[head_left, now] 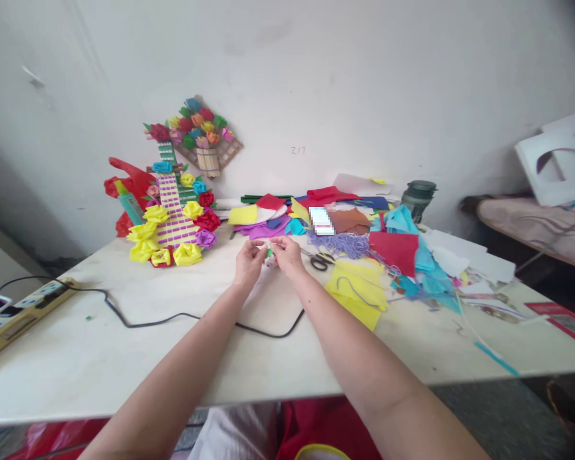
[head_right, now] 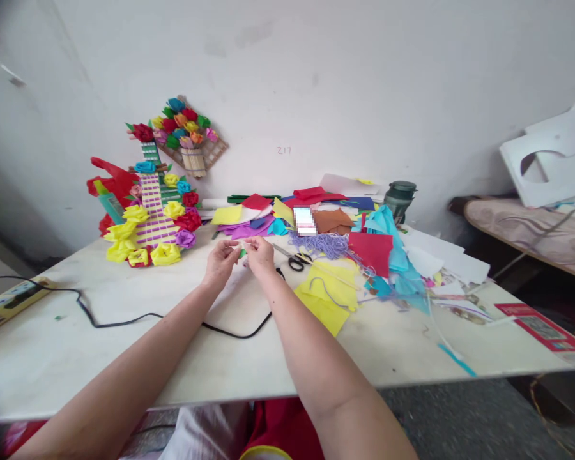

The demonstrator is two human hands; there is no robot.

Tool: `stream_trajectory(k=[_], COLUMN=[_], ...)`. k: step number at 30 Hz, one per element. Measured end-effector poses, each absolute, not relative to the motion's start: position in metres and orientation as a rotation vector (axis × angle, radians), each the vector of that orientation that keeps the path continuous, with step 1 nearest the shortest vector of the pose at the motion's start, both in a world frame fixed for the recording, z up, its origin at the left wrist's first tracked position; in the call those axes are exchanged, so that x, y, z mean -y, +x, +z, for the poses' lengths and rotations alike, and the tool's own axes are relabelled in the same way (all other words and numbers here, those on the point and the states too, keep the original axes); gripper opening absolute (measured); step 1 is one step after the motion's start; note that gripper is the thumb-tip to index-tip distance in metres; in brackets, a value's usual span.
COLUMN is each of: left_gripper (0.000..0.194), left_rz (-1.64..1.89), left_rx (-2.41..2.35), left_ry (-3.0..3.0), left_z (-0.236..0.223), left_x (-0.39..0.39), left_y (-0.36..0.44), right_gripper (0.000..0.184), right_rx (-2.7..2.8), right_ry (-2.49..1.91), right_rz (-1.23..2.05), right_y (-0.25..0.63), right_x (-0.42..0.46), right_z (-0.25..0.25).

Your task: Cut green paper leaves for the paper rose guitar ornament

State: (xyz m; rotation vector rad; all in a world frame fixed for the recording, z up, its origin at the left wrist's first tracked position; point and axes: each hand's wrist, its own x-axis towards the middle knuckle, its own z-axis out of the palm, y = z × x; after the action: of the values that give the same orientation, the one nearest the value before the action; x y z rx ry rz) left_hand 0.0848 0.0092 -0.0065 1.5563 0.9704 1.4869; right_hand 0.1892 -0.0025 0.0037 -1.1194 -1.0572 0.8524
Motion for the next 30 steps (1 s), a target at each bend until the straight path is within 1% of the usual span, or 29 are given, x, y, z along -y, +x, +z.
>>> stream_trajectory(k=[4,8,14,18,22,26,30], left_gripper=[0.020,0.019,0.018,0.017,0.021,0.024,0.026], left_rz=[1.440,1.401,1.423,1.477,1.528,1.540,1.466], left_rx=[-1.083,-1.062,-1.122,-1.240,-1.287,-1.424,-1.519], left_ry=[1.702,1.815,1.751,1.741,1.699,1.664,1.677], left_z=[0.003,0.013,0.007,0.001,-0.004,-0.010,-0.013], left_x=[-0.017,-0.025,-0.026,-0.033,-0.042,-0.043,-0.038], left_y=[0.086,0.091,0.101,0.100,0.100,0.103,0.105], right_gripper=[0.011,0.013,0.018,0.015,0.014,0.025,0.033], right_rx=[1.120,1.118,1.084,1.108,1.179,1.193,1.309], right_ry=[-1.175,-1.213,-1.303,-1.454,-1.690,-1.913,-2.071], right_rz=[0.737,0.646,0.542,0.408,0.242,0.020,-0.105], right_y=[0.197,0.205,0.223,0.254,0.295,0.317,0.307], right_x=[-0.005,-0.010,-0.012,-0.008,0.009,0.033,0.054], right_z=[0.000,0.001,0.006,0.012,0.018,0.011,-0.005])
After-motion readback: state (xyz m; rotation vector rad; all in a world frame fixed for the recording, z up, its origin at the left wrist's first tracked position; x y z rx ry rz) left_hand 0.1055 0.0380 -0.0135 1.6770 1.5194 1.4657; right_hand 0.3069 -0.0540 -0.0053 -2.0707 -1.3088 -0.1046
